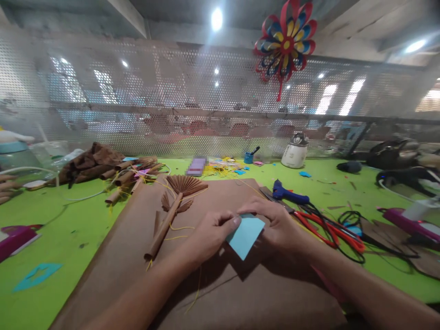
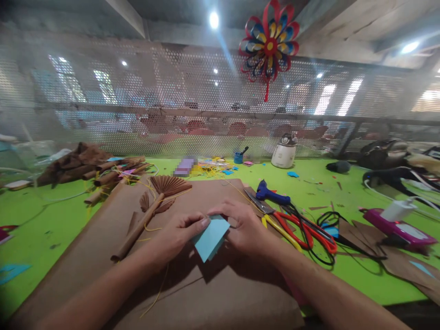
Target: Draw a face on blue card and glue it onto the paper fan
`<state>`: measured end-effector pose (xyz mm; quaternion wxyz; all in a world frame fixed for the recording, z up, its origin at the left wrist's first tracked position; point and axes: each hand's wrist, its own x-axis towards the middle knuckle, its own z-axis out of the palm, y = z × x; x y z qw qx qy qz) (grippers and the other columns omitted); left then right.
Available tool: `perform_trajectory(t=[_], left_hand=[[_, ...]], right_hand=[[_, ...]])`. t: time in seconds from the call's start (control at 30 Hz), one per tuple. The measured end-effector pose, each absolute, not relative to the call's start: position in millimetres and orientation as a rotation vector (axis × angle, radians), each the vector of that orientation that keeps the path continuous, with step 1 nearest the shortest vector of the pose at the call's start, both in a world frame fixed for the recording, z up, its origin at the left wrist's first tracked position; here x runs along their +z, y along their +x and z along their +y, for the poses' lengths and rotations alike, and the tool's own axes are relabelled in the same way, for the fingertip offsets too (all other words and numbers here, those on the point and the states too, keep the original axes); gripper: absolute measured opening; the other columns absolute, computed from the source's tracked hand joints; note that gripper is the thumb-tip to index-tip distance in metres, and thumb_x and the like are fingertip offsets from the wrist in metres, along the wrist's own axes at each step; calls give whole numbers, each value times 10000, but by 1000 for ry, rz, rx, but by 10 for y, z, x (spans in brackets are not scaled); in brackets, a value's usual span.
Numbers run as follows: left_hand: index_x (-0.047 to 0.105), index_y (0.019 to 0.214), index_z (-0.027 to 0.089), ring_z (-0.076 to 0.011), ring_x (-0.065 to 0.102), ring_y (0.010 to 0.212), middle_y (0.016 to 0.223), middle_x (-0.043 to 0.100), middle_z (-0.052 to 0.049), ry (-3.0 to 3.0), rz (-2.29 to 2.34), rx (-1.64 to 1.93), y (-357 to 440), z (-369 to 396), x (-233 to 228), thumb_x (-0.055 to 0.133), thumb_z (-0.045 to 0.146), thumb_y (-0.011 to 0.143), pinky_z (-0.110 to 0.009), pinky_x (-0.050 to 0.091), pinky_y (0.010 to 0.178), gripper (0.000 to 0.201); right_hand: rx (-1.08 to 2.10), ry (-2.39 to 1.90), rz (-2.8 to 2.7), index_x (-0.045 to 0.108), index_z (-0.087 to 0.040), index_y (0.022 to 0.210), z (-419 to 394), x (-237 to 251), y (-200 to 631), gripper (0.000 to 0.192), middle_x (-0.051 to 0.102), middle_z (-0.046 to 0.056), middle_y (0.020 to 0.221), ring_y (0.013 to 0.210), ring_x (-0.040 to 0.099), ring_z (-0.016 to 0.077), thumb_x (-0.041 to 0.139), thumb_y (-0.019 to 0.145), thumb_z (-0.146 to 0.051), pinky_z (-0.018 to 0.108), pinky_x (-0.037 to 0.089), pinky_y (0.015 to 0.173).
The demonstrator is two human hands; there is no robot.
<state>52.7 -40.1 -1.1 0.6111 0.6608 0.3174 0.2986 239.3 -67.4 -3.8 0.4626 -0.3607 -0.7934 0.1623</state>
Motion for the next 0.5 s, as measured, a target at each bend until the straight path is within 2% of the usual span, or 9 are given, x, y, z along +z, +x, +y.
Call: perform_trajectory(t=[0.13,0.23,0.33,0.5], left_hand=[[608,797,149,-82,489,567,662,539,24,1234,700,730,530,-410,47,722,406,745,-174,391,522,286],[600,933,177,-149,608,716,803,622,-21,1051,637,759,541,-394,65,749,327,739,-245,502,649,287],[606,930,170,-196,641,843,899,657,-59,972,638,819,543,-372,59,713,304,785,-332,537,786,224],[661,980,152,-216,647,926,1021,686,-96,989,573,773,561,-391,71,647,353,845,-326,532,836,243]], right_hand=[[340,-953,-1772,653,-177,857,-668,-58,2380,178,654,9,757,682,592,123,576,740,-66,238,462,634],[231,-1018,-1602,609,-180,809,-655,-70,2356,159,606,-6,719,644,551,118,552,734,-51,236,446,605],[95,-1062,-1500,562,-190,808,-647,-76,2340,128,580,-1,727,648,536,129,540,762,-72,254,440,610],[-153,-1049,-1606,510,-206,848,-658,-112,2306,148,547,17,768,695,517,150,516,784,-73,278,429,650]])
